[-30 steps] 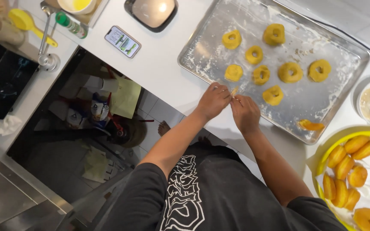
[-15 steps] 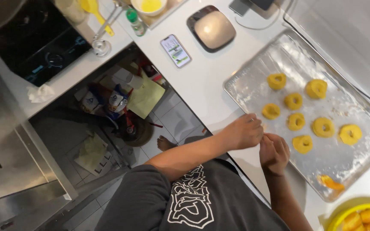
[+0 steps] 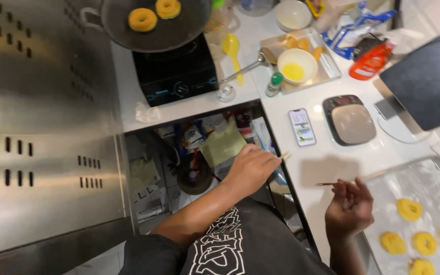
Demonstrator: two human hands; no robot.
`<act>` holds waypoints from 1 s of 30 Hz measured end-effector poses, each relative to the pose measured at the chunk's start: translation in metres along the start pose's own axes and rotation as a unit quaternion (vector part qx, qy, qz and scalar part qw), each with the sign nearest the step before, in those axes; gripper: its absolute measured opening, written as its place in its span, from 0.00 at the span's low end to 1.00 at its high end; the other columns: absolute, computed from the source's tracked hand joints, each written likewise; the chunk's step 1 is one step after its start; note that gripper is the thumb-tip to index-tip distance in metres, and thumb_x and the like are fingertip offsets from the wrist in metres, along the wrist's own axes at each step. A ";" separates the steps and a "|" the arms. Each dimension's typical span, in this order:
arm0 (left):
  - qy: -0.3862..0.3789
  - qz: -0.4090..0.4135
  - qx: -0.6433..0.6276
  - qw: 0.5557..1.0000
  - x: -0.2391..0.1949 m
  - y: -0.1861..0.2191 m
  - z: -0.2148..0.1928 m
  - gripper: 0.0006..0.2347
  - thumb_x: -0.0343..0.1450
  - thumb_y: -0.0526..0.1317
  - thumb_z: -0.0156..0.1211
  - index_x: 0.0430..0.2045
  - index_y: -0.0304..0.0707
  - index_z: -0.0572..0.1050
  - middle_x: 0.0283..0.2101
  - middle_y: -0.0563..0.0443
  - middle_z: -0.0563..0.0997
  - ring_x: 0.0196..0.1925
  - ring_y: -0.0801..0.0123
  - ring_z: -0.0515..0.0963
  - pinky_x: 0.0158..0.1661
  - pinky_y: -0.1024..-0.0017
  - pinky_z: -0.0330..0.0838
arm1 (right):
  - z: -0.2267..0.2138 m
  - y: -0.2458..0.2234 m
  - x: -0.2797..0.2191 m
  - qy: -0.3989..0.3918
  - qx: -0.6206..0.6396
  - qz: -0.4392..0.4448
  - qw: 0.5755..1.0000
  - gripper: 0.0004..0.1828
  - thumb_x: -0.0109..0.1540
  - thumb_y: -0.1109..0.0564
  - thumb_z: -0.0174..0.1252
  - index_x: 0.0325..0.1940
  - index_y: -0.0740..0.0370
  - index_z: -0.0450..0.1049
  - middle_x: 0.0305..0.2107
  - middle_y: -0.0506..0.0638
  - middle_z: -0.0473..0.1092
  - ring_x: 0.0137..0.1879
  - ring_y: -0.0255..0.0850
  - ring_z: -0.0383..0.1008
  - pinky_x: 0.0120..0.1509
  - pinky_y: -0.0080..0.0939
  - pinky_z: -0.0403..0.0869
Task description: The person fries doughnut-shaped dough in a wok on an induction cooktop, using a wooden skewer to flip and remove them. They place the cooked doughnuts on a paper towel-lined tray and continue frying more dough from a floured tray.
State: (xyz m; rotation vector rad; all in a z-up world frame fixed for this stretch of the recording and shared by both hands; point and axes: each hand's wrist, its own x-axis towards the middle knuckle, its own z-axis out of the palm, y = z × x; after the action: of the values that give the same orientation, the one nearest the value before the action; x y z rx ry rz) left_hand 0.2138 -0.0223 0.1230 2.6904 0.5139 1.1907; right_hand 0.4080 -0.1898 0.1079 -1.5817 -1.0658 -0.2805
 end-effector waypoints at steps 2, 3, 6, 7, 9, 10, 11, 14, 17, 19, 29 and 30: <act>0.025 -0.044 0.026 0.998 -0.006 -0.029 -0.037 0.04 0.71 0.30 0.67 0.35 0.39 0.80 0.36 0.51 0.82 0.37 0.60 0.80 0.45 0.63 0.66 | 0.032 -0.013 0.026 -0.007 0.040 0.065 0.997 0.12 0.72 0.71 0.62 0.58 0.81 0.71 0.39 0.67 0.75 0.41 0.48 0.78 0.50 0.42 0.79; 0.047 -0.077 0.039 0.995 -0.009 -0.041 -0.054 0.05 0.70 0.30 0.70 0.34 0.41 0.81 0.36 0.53 0.83 0.37 0.62 0.81 0.46 0.64 0.69 | 0.046 -0.019 0.039 -0.008 0.066 0.136 0.988 0.08 0.72 0.68 0.64 0.54 0.78 0.76 0.39 0.62 0.76 0.44 0.44 0.78 0.53 0.38 0.79; 0.103 -0.141 0.114 0.978 -0.023 -0.060 -0.099 0.04 0.71 0.32 0.70 0.34 0.42 0.81 0.36 0.53 0.84 0.40 0.64 0.84 0.47 0.64 0.69 | 0.092 0.011 0.064 -0.033 0.205 0.080 0.975 0.09 0.71 0.77 0.62 0.54 0.84 0.70 0.45 0.69 0.73 0.48 0.50 0.77 0.61 0.44 0.80; 0.105 -0.148 0.122 0.976 -0.032 -0.064 -0.109 0.04 0.71 0.32 0.70 0.34 0.42 0.81 0.36 0.53 0.84 0.40 0.64 0.84 0.47 0.64 0.69 | 0.102 -0.003 0.080 -0.042 0.212 0.079 0.973 0.09 0.71 0.77 0.62 0.54 0.84 0.70 0.45 0.69 0.73 0.48 0.50 0.77 0.61 0.44 0.80; 0.133 -0.194 0.125 0.964 -0.047 -0.072 -0.127 0.03 0.70 0.30 0.71 0.32 0.39 0.83 0.36 0.53 0.85 0.39 0.66 0.84 0.46 0.64 0.68 | 0.122 -0.029 0.115 -0.085 0.063 -0.066 0.992 0.07 0.71 0.80 0.67 0.48 0.78 0.80 0.42 0.66 0.76 0.52 0.53 0.76 0.63 0.47 0.76; 0.136 -0.201 0.133 0.961 -0.057 -0.075 -0.134 0.03 0.70 0.30 0.71 0.32 0.39 0.83 0.36 0.53 0.85 0.39 0.66 0.84 0.46 0.64 0.68 | 0.139 -0.033 0.129 -0.092 0.072 -0.069 0.991 0.07 0.71 0.80 0.67 0.48 0.78 0.80 0.42 0.66 0.76 0.52 0.53 0.76 0.63 0.47 0.76; 0.135 -0.236 0.146 0.951 -0.067 -0.077 -0.140 0.03 0.71 0.32 0.70 0.32 0.40 0.82 0.35 0.54 0.85 0.39 0.67 0.84 0.47 0.64 0.69 | 0.154 -0.037 0.143 -0.099 0.098 -0.088 0.986 0.06 0.72 0.79 0.70 0.49 0.80 0.79 0.44 0.69 0.76 0.52 0.55 0.77 0.61 0.47 0.76; 0.136 -0.297 0.164 0.931 -0.083 -0.077 -0.162 0.00 0.72 0.34 0.66 0.33 0.41 0.81 0.35 0.55 0.85 0.40 0.68 0.85 0.48 0.63 0.70 | 0.210 -0.057 0.191 -0.139 0.209 -0.111 0.962 0.08 0.76 0.81 0.68 0.49 0.85 0.73 0.44 0.75 0.73 0.51 0.60 0.77 0.60 0.52 0.80; 0.149 -0.346 0.167 0.911 -0.099 -0.081 -0.174 0.02 0.72 0.35 0.65 0.30 0.40 0.82 0.35 0.55 0.86 0.40 0.68 0.85 0.45 0.63 0.71 | 0.277 -0.078 0.240 -0.202 0.335 -0.121 0.912 0.11 0.77 0.84 0.62 0.48 0.84 0.67 0.43 0.77 0.69 0.49 0.62 0.77 0.63 0.57 0.83; 0.164 -0.376 0.169 0.896 -0.104 -0.083 -0.174 0.02 0.70 0.35 0.66 0.28 0.41 0.84 0.33 0.55 0.86 0.38 0.68 0.85 0.42 0.64 0.72 | 0.319 -0.097 0.273 -0.239 0.381 -0.129 0.884 0.11 0.77 0.83 0.61 0.49 0.81 0.66 0.44 0.76 0.68 0.48 0.62 0.77 0.63 0.57 0.84; 0.344 -0.470 0.208 0.786 -0.072 -0.104 -0.162 0.06 0.65 0.26 0.71 0.30 0.34 0.83 0.34 0.50 0.87 0.35 0.69 0.85 0.41 0.72 0.80 | 0.551 -0.146 0.350 -0.448 0.123 -0.406 0.787 0.07 0.69 0.63 0.71 0.50 0.66 0.83 0.38 0.54 0.79 0.41 0.43 0.77 0.45 0.41 0.74; 0.354 -0.468 0.230 0.776 -0.066 -0.105 -0.162 0.05 0.65 0.26 0.70 0.32 0.31 0.83 0.34 0.47 0.86 0.34 0.67 0.85 0.39 0.70 0.81 | 0.580 -0.143 0.351 -0.430 0.082 -0.497 0.749 0.11 0.67 0.60 0.70 0.53 0.63 0.83 0.39 0.55 0.81 0.42 0.49 0.81 0.45 0.48 0.74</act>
State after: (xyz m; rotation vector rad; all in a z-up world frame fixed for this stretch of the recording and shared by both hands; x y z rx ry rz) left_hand 0.0271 0.0513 0.1577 1.5730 2.1417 1.7546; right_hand 0.2904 0.4772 0.2548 -0.7824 -2.5621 -0.1257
